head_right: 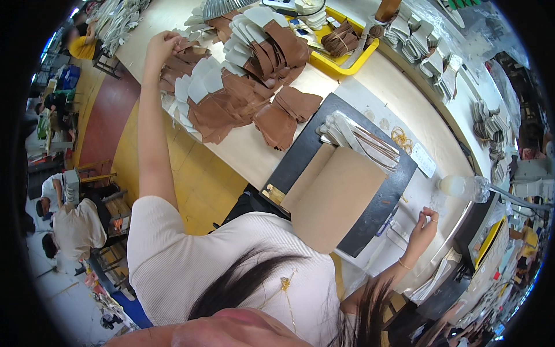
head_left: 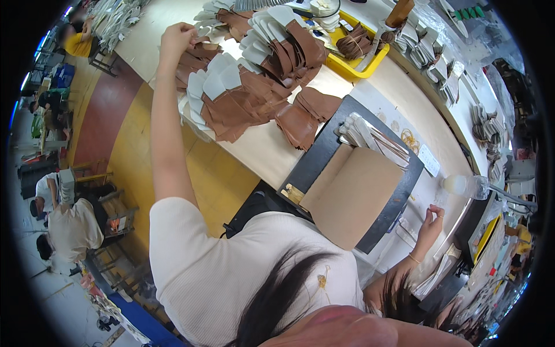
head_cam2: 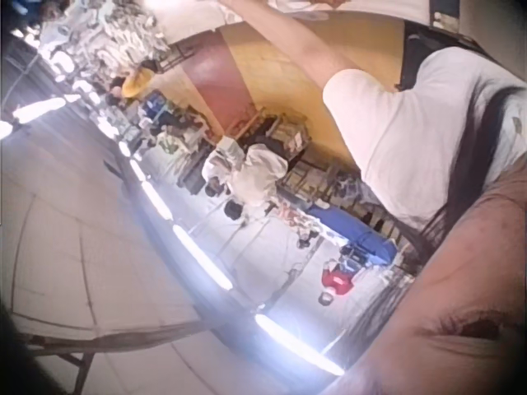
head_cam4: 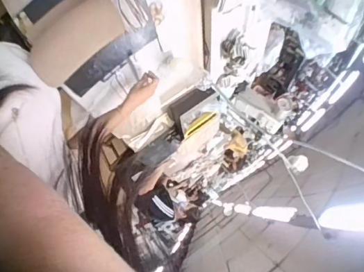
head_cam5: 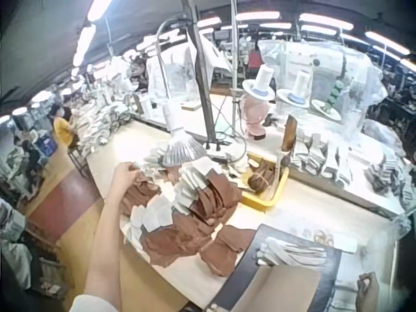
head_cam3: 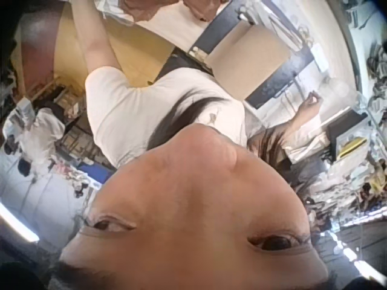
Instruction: The person repeatedly picks up white strips and brown pieces from the table, wraps the white strip around a cylindrical cardboard form, and places the assembled unit on a stack. The process is repeated continuously throughout the clip.
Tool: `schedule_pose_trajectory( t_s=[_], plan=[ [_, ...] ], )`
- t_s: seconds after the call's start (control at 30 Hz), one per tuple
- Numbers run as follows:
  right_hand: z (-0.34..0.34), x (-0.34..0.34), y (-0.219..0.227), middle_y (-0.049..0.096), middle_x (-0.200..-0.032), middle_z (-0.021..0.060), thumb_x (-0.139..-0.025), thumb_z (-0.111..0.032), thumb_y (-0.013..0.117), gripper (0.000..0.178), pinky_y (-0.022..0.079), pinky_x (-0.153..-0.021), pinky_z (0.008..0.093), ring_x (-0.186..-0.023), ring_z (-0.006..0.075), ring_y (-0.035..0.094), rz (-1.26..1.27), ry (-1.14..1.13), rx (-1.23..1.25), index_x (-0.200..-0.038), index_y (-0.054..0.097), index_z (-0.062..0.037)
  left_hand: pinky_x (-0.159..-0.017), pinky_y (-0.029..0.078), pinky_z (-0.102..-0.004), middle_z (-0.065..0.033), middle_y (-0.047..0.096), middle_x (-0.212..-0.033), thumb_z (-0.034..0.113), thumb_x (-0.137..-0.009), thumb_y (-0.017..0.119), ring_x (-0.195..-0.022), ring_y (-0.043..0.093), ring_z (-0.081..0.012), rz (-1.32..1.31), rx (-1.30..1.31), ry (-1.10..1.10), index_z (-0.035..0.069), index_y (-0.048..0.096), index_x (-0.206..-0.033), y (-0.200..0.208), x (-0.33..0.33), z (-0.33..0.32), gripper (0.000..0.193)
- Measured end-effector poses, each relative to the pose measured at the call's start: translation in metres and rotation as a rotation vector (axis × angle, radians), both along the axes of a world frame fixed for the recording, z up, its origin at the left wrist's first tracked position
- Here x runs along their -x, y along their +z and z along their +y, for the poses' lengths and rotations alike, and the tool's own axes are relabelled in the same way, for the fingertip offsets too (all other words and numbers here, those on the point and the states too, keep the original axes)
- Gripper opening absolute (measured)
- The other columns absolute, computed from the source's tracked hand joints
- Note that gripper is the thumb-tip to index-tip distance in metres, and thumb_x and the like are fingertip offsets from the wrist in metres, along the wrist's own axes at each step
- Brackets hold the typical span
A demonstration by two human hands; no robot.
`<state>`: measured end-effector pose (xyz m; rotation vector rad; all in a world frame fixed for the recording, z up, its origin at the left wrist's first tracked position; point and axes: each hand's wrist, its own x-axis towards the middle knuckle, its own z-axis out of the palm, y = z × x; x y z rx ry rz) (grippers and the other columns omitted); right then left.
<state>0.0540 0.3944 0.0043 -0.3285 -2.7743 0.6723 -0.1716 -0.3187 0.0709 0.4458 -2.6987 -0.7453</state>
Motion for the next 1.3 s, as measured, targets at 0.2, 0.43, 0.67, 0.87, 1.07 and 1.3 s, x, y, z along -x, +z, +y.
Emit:
schedule_pose_trajectory(
  t_s=[0.2,0.43,0.67,0.87,1.07,1.3],
  plan=[
    [-0.034,-0.011,0.038,0.061,-0.086,0.0133,-0.086,0.000,0.054,0.006,0.044,-0.080,0.0333,-0.082,0.0264,0.059,0.075,-0.060,0.000,-0.092,0.054,0.0017,-0.080,0.049,-0.0400,-0.0185,0.066,-0.088,0.018,-0.076,0.062,-0.088,0.063,-0.0337,0.097,0.346,0.042,0.002,0.067,-0.091,-0.074,0.091,-0.064,0.022],
    [-0.052,-0.031,0.052,0.060,-0.084,0.0118,-0.087,-0.001,0.055,0.005,0.044,-0.077,0.0312,-0.078,0.0227,0.057,0.055,-0.138,-0.039,-0.091,0.055,0.0014,-0.080,0.049,-0.0416,-0.0170,0.066,-0.091,0.022,-0.075,0.065,-0.089,0.062,-0.0337,-0.103,0.432,0.084,0.005,0.066,-0.091,-0.080,0.129,-0.067,0.023],
    [-0.054,-0.032,0.043,0.060,-0.083,0.0102,-0.089,-0.003,0.054,0.005,0.044,-0.075,0.0299,-0.080,0.0199,0.059,0.072,-0.144,0.067,-0.092,0.054,0.0010,-0.070,0.050,-0.0336,-0.0124,0.068,-0.079,0.027,-0.070,0.067,-0.077,0.066,-0.0250,-0.071,0.160,0.021,0.004,0.062,-0.080,-0.059,0.148,-0.073,0.025],
    [-0.054,-0.022,0.040,0.060,-0.082,0.0097,-0.088,-0.002,0.053,0.004,0.044,-0.074,0.0303,-0.080,0.0200,0.059,0.078,-0.130,0.091,-0.092,0.053,0.0007,-0.054,0.050,-0.0237,-0.0067,0.068,-0.076,0.014,-0.079,0.063,-0.062,0.064,-0.0117,-0.040,-0.312,-0.103,0.001,0.063,-0.087,-0.024,0.139,-0.054,0.015],
    [-0.055,-0.023,0.031,0.059,-0.081,0.0089,-0.088,-0.002,0.053,0.003,0.044,-0.066,0.0280,-0.078,0.0193,0.059,0.017,-0.127,0.139,-0.091,0.052,0.0001,-0.064,0.051,-0.0274,-0.0085,0.063,-0.086,0.012,-0.084,0.060,-0.074,0.061,-0.0140,-0.018,-0.378,-0.317,-0.003,0.058,-0.096,-0.067,0.147,-0.044,0.019],
    [-0.046,-0.038,0.030,0.059,-0.081,0.0085,-0.089,-0.002,0.053,0.003,0.043,-0.063,0.0267,-0.077,0.0182,0.058,0.043,-0.159,0.138,-0.091,0.052,-0.0005,-0.085,0.045,-0.0310,-0.0094,0.057,-0.113,-0.007,-0.068,0.061,-0.099,0.054,-0.0229,-0.046,-0.588,-0.616,0.003,0.053,-0.114,-0.110,0.173,-0.055,0.048]
  ],
)
